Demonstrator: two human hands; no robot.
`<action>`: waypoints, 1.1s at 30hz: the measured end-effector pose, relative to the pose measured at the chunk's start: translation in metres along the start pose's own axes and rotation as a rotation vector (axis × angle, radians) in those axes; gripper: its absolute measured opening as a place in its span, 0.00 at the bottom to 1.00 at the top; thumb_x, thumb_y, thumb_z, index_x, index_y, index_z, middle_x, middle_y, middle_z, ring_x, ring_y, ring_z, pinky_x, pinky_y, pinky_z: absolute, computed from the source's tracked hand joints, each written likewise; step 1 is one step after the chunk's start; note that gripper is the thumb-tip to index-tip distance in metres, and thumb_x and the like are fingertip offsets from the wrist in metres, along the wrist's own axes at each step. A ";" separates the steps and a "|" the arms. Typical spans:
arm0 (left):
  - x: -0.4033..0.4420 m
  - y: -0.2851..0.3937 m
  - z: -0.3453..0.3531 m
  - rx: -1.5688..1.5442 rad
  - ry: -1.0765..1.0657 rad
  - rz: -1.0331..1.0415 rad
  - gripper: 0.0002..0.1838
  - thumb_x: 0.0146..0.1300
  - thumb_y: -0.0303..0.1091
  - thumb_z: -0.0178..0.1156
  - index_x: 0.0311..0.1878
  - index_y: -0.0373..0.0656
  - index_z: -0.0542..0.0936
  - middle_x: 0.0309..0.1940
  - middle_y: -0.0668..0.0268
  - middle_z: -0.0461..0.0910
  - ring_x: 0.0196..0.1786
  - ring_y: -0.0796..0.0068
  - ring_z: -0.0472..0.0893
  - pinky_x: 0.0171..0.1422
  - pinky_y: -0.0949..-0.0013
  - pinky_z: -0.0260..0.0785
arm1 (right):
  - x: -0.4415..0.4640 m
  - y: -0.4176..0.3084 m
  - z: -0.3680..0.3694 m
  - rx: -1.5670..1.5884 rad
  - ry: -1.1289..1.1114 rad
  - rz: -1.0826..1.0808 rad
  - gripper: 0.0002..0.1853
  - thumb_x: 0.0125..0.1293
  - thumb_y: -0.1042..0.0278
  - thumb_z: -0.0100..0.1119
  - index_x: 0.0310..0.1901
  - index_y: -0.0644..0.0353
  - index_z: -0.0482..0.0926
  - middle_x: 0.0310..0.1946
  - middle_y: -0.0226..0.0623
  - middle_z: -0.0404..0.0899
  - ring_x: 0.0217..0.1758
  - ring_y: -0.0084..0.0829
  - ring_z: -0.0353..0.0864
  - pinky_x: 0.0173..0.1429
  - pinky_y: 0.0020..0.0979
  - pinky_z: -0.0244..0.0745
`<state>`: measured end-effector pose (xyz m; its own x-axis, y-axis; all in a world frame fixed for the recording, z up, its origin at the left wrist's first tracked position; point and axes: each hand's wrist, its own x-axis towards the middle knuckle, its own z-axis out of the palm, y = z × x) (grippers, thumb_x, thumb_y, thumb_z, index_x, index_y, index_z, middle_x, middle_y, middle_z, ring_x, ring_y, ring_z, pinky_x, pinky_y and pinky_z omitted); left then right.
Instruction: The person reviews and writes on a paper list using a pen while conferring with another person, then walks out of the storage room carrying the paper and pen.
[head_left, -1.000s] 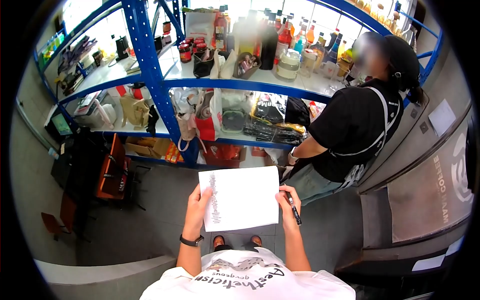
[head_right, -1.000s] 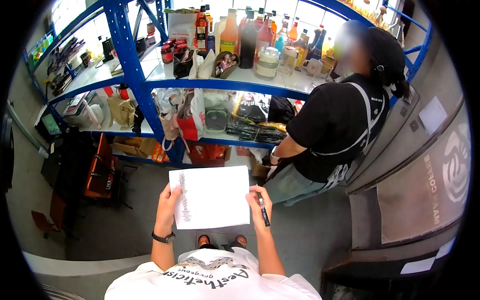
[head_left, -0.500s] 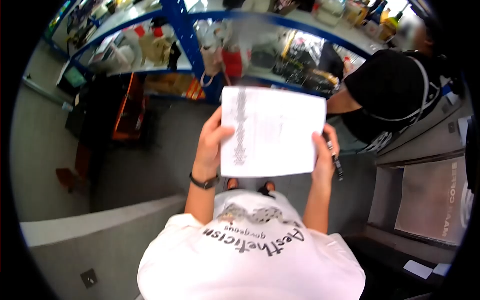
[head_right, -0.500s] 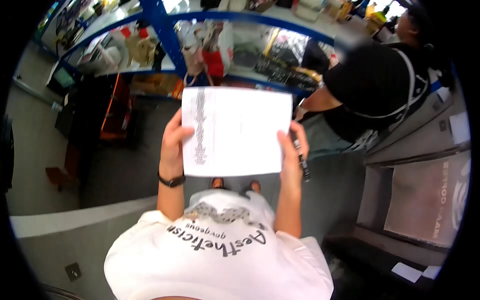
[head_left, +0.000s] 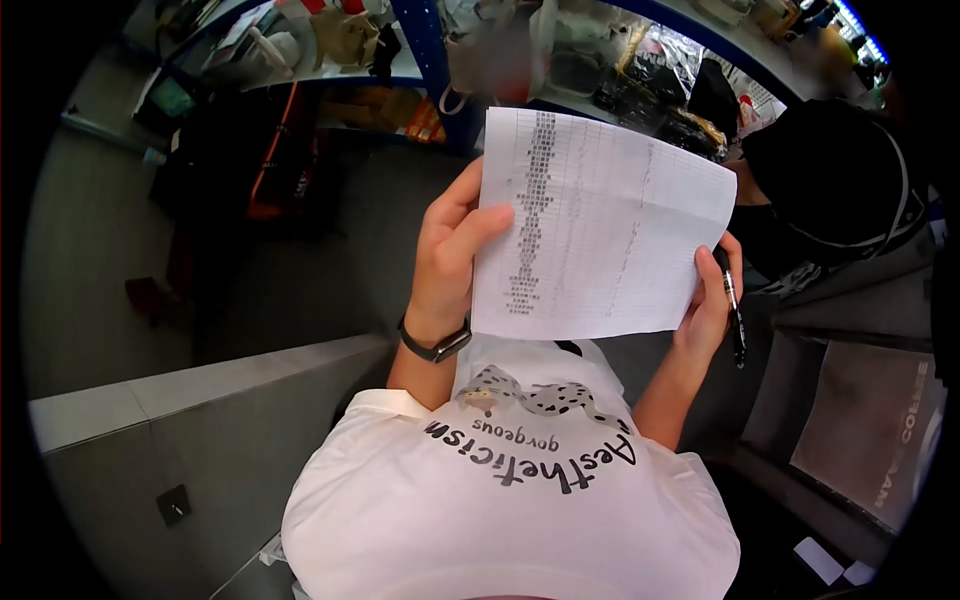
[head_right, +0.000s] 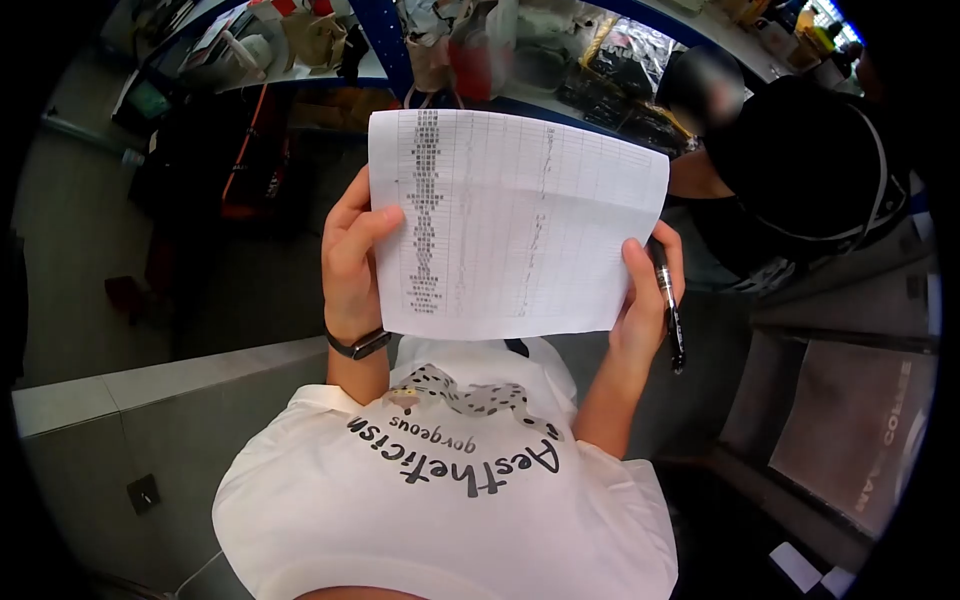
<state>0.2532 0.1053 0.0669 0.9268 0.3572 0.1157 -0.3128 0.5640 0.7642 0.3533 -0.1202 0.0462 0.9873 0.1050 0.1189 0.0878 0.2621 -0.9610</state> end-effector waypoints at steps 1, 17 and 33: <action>-0.001 0.001 0.000 0.007 0.000 0.006 0.23 0.59 0.25 0.51 0.59 0.30 0.68 0.49 0.59 0.77 0.48 0.75 0.77 0.53 0.75 0.68 | -0.001 0.000 0.001 -0.007 -0.008 0.000 0.16 0.61 0.69 0.58 0.49 0.65 0.71 0.36 0.41 0.79 0.38 0.23 0.79 0.42 0.20 0.71; -0.010 0.010 0.001 -0.018 0.076 0.053 0.20 0.63 0.28 0.50 0.57 0.31 0.70 0.46 0.60 0.79 0.44 0.78 0.78 0.50 0.78 0.69 | -0.004 -0.008 0.010 -0.022 -0.037 -0.017 0.15 0.61 0.70 0.58 0.48 0.66 0.71 0.36 0.40 0.78 0.37 0.23 0.78 0.44 0.22 0.71; -0.004 0.005 0.004 0.064 0.064 0.080 0.15 0.65 0.29 0.51 0.52 0.32 0.73 0.41 0.63 0.80 0.40 0.81 0.78 0.46 0.80 0.69 | -0.006 -0.010 0.002 -0.027 -0.026 -0.014 0.15 0.61 0.71 0.57 0.48 0.66 0.71 0.35 0.39 0.78 0.36 0.21 0.78 0.41 0.20 0.70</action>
<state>0.2489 0.1034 0.0730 0.8834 0.4475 0.1390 -0.3699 0.4839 0.7931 0.3462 -0.1213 0.0555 0.9822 0.1269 0.1387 0.1057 0.2373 -0.9657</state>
